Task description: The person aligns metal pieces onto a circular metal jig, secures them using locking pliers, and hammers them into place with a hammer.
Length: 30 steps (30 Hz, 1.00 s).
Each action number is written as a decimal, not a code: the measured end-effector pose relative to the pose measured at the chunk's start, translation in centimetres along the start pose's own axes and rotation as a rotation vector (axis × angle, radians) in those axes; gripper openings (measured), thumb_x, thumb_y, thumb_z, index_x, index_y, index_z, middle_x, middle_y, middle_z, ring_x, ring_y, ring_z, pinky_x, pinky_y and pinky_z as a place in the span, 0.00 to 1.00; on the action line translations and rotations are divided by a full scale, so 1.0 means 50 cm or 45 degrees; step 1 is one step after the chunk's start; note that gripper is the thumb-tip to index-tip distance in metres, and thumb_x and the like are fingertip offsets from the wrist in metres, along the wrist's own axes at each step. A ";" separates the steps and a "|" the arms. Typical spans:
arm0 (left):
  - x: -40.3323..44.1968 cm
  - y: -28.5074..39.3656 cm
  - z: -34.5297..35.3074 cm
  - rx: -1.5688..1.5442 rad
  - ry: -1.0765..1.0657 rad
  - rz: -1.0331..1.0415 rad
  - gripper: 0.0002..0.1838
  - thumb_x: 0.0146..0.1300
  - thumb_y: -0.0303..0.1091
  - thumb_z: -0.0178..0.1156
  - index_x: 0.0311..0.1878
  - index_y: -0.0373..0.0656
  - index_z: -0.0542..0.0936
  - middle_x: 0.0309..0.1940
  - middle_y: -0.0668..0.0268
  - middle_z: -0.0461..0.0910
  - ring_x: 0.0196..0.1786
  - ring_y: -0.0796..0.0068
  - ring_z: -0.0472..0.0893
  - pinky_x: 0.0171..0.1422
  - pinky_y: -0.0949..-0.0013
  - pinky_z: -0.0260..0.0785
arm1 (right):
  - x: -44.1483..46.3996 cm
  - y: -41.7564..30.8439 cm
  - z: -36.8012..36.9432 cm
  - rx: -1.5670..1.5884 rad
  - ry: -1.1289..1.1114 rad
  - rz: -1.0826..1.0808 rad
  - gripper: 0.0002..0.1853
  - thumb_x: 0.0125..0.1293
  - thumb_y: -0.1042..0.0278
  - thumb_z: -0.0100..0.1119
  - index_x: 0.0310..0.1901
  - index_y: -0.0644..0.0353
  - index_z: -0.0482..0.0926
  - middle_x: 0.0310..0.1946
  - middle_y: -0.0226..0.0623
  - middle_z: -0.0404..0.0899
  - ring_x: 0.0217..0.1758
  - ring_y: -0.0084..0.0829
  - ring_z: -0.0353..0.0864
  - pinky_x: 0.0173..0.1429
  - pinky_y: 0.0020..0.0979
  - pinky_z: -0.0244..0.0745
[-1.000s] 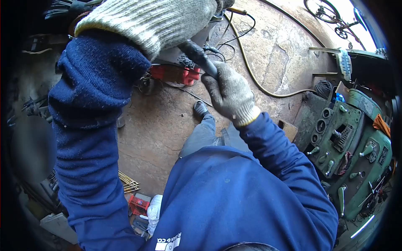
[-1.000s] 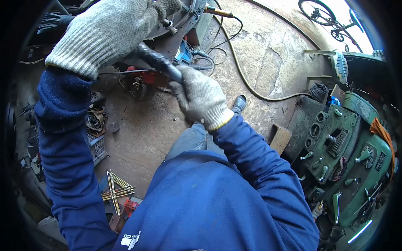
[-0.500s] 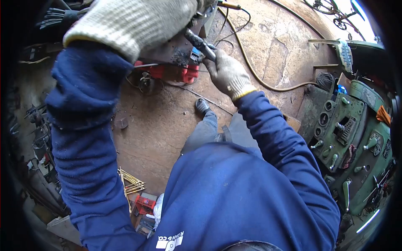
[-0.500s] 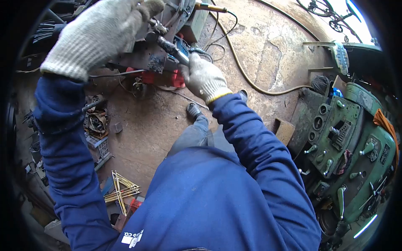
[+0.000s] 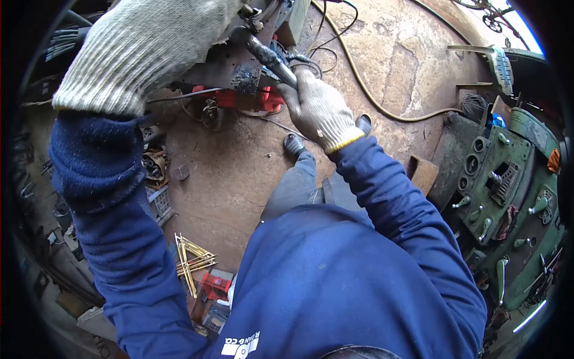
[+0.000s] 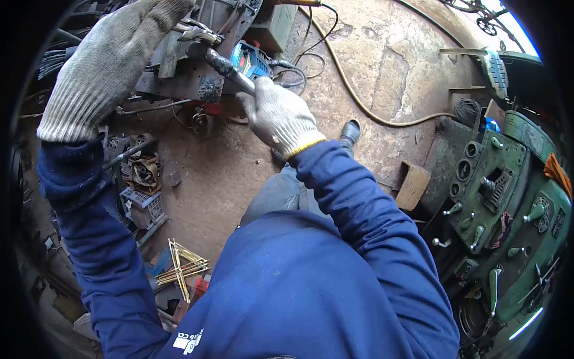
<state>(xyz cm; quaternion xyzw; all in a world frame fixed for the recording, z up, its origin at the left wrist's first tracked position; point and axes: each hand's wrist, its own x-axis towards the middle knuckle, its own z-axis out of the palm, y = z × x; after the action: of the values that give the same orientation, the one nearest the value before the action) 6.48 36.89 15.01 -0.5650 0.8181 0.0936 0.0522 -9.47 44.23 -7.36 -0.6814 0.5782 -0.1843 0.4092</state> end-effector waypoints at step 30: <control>0.028 0.086 0.130 -0.270 0.786 -0.839 0.26 0.83 0.48 0.42 0.63 0.40 0.82 0.41 0.68 0.87 0.24 0.92 0.65 0.25 0.83 0.50 | -0.267 0.560 0.153 0.475 -0.358 0.734 0.19 0.77 0.51 0.57 0.49 0.62 0.78 0.37 0.58 0.83 0.44 0.61 0.83 0.49 0.52 0.76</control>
<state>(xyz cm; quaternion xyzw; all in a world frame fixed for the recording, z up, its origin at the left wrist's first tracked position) 1.84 38.45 8.78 -0.7986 0.5581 -0.0175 -0.2247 -25.29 59.48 -30.56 -0.4231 0.6408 -0.0682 0.6369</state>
